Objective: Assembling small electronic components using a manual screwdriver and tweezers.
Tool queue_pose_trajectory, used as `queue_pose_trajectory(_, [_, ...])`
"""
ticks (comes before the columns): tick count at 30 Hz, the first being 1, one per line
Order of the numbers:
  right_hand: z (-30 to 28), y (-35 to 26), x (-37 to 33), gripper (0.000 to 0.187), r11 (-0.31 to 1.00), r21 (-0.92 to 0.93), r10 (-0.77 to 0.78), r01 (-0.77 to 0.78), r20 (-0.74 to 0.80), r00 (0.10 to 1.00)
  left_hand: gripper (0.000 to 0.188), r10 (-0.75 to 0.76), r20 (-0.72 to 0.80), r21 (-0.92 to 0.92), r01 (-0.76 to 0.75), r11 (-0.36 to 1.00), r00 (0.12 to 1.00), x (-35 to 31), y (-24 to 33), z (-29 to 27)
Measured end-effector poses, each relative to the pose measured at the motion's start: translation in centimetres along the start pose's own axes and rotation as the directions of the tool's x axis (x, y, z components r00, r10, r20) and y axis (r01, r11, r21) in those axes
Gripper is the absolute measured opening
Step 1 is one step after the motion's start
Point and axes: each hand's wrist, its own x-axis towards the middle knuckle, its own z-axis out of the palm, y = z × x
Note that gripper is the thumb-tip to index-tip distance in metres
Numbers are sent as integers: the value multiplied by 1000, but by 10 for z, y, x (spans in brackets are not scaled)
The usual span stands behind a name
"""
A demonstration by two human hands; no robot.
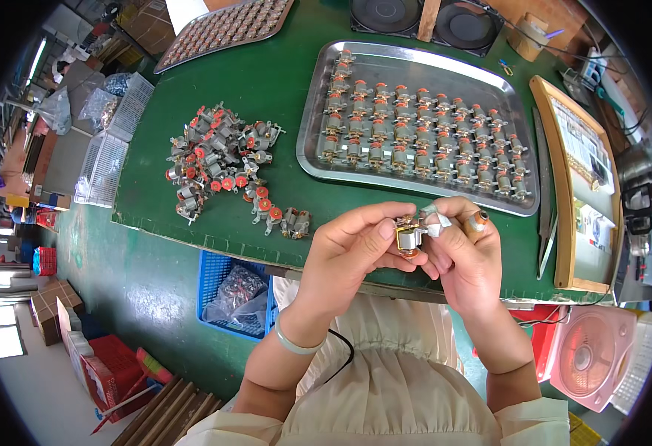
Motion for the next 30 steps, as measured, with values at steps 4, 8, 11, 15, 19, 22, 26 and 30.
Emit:
queue_pose_trajectory(4, [1,-2,-3,16,1000,-28,-10,8,-46,999,30,-5,-19,35,5,999,1000,0,1,3])
queue_pose_trajectory(8, [-4,-3,-3,14,1000,22,-9,11,-95,995,31,-17,-26,24,18,1000,1000,-1,2,3])
queue_pose_trajectory(11, [-9,-7,-3,14,1000,22,3,0,-112,994,36,39,20,87,-40,995,999,1,1,2])
queue_pose_trajectory(15, [-14,-12,-4,18,1000,-15,-4,3,-114,993,39,53,11,118,-54,992,999,3,0,0])
queue_pose_trajectory(19, [-13,-18,-6,28,964,-251,-117,84,-120,986,39,83,-40,153,-76,985,996,3,-2,-3])
queue_pose_trajectory(22, [-22,-23,-7,34,880,-466,-161,96,-101,982,39,106,-56,163,-96,982,993,3,-1,-2])
queue_pose_trajectory(26, [-36,-28,-13,36,810,-580,-132,84,-41,990,39,122,-96,148,-107,983,988,3,0,1])
queue_pose_trajectory(30, [-30,-24,-19,31,931,-348,-129,111,-28,991,38,137,-147,104,-122,987,980,3,-1,4])
